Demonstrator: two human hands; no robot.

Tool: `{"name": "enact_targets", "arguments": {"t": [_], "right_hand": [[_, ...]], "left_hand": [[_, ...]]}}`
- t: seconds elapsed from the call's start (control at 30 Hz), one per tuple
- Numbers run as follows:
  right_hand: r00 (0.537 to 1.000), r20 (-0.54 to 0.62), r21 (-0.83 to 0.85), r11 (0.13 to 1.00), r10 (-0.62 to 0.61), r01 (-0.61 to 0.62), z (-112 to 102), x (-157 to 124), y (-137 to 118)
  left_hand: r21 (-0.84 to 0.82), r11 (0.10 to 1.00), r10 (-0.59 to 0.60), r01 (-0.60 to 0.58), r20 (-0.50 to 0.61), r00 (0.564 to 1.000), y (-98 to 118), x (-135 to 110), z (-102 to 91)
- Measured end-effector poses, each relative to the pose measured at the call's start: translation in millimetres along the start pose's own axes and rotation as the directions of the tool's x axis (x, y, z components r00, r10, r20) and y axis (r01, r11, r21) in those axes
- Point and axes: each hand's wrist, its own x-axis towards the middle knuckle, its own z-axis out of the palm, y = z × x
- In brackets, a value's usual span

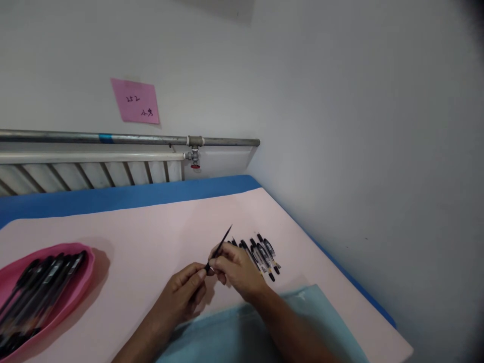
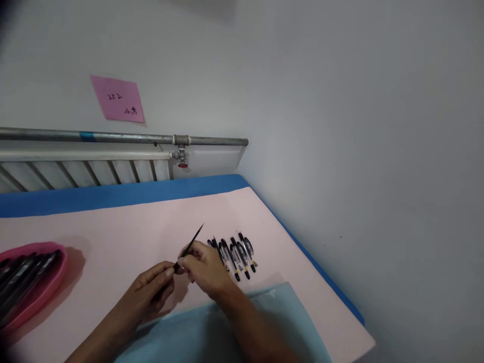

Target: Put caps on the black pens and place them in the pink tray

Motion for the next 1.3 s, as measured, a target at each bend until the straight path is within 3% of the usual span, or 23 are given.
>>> {"name": "enact_targets", "arguments": {"t": [0.07, 0.17, 0.23, 0.37, 0.47, 0.57, 0.67, 0.77, 0.93, 1.13, 1.3], "right_hand": [[1.000, -0.017, -0.003, 1.000, 0.005, -0.005, -3, -3, 1], [0.978, -0.177, 0.051, 0.991, -0.110, 0.121, -8, -6, 2], [0.948, -0.242, -0.020, 0.978, -0.205, 0.206, -10, -8, 2], [0.923, -0.120, -0.336, 0.890, -0.366, 0.309, -13, -11, 2], [0.885, -0.254, -0.394, 0.877, -0.391, 0.275, -25, -8, 4], [0.824, -0.401, -0.534, 0.833, -0.401, 0.146, -46, -3, 9], [0.880, -0.291, -0.772, 0.636, -0.375, 0.016, -58, -1, 12], [0.958, -0.180, -0.913, 0.400, -0.223, -0.079, -56, -2, 15], [0.986, -0.126, -0.987, 0.117, -0.106, -0.113, -46, -4, 23], [0.997, -0.068, -0.997, 0.023, -0.037, -0.067, -40, -5, 28], [1.000, -0.012, -0.997, 0.072, -0.008, -0.011, -31, -10, 27]], "left_hand": [[0.017, 1.000, 0.007, -0.007, -0.014, 1.000, -1, 1, -1.1], [0.050, 0.999, -0.008, 0.008, -0.001, 1.000, -1, 0, -1.7], [0.070, 0.997, -0.025, 0.024, 0.019, 0.999, -2, 1, -2.1], [0.054, 0.998, 0.012, -0.014, 0.036, 0.999, -8, 4, -5.4], [0.020, 1.000, 0.007, -0.007, 0.004, 1.000, -9, 6, -7.5], [-0.009, 1.000, -0.018, 0.018, -0.044, 0.999, -4, 3, -6.7], [0.002, 0.999, -0.039, 0.039, -0.056, 0.998, 1, 0, -5.5], [0.018, 0.999, -0.050, 0.050, -0.037, 0.998, -1, 0, -6.4], [0.003, 0.999, -0.042, 0.043, -0.058, 0.997, -4, 3, -6.4], [0.001, 0.999, -0.050, 0.050, -0.055, 0.997, 2, 2, -2.8], [0.040, 0.998, -0.053, 0.055, -0.054, 0.997, -4, 4, -5.4]]}}
